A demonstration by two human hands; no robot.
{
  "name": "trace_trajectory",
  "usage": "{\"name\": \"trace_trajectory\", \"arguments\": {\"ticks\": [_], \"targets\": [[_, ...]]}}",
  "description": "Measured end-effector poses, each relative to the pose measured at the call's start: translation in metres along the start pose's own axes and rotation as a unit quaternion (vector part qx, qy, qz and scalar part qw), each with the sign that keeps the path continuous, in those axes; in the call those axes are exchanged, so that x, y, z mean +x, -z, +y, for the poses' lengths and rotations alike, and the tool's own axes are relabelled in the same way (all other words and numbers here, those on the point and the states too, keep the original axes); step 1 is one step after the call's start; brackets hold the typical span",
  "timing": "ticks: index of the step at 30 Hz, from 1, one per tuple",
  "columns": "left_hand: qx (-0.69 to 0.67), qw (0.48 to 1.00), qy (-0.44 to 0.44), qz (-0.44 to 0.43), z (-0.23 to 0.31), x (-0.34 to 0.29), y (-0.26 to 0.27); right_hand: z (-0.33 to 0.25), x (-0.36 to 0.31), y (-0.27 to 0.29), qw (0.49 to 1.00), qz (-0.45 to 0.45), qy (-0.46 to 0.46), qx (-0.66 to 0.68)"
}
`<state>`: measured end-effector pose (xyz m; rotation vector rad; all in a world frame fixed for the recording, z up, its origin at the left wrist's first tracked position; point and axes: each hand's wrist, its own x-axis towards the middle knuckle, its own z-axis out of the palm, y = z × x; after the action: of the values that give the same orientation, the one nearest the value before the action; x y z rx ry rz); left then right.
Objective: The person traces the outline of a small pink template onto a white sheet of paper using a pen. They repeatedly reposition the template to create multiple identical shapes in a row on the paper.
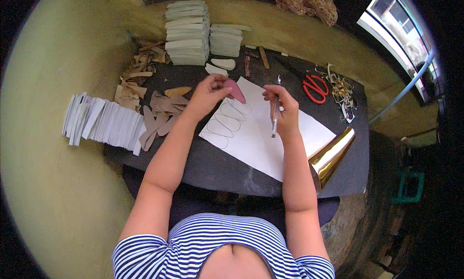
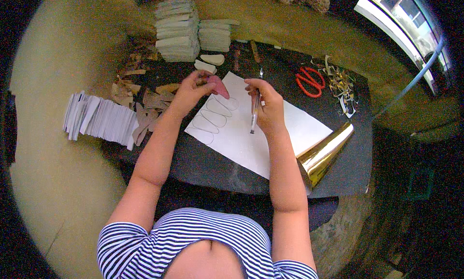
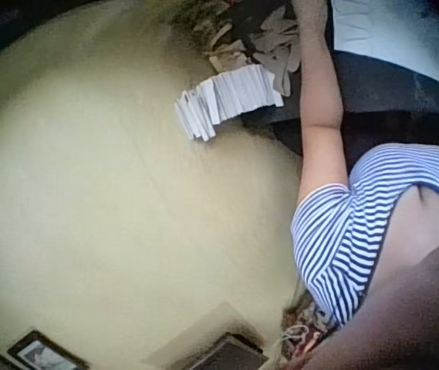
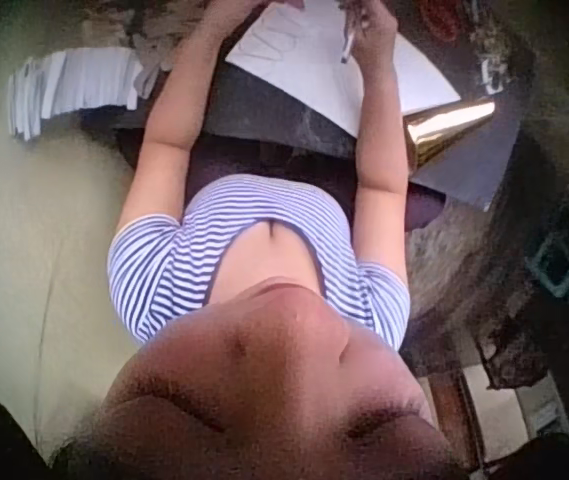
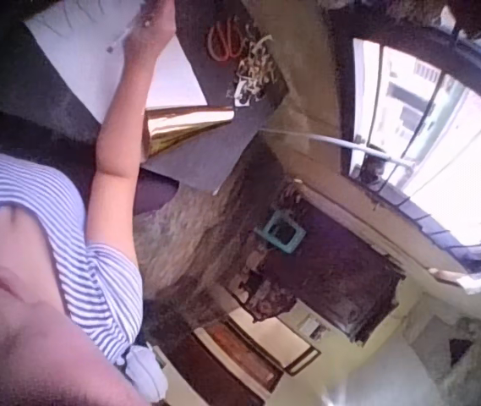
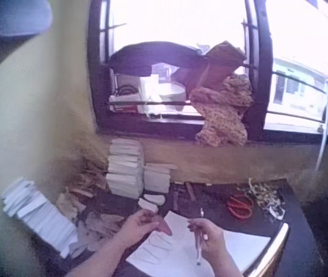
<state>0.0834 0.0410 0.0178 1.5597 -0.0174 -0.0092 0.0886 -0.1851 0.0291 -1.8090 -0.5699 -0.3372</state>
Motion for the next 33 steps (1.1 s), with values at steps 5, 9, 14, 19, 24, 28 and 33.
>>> {"name": "trace_trajectory", "arguments": {"ticks": [5, 9, 14, 19, 24, 28, 33], "targets": [[0.033, 0.999, -0.018, 0.009, -0.015, -0.001, -0.016, 0.005, 0.004, -0.017, 0.998, -0.047, 0.014, -0.033], [0.193, 0.981, -0.034, 0.003, -0.014, -0.001, -0.02, 0.017, 0.004, -0.024, 0.995, -0.075, 0.011, -0.059], [0.309, 0.943, -0.121, 0.015, -0.015, 0.0, -0.012, 0.013, 0.004, -0.024, 0.985, -0.132, -0.032, -0.102], [0.298, 0.942, -0.152, 0.006, -0.017, -0.001, -0.002, 0.008, 0.003, -0.023, 0.973, -0.176, -0.059, -0.135], [0.31, 0.937, -0.157, -0.037, -0.018, 0.0, 0.005, 0.013, 0.001, -0.025, 0.972, -0.165, -0.071, -0.154], [0.297, 0.946, -0.112, -0.058, -0.013, 0.0, 0.009, 0.019, 0.002, -0.027, 0.976, -0.151, -0.064, -0.142], [0.402, 0.896, -0.188, -0.021, 0.01, -0.014, -0.007, 0.02, 0.007, -0.03, 0.979, -0.115, -0.046, -0.164]]}}
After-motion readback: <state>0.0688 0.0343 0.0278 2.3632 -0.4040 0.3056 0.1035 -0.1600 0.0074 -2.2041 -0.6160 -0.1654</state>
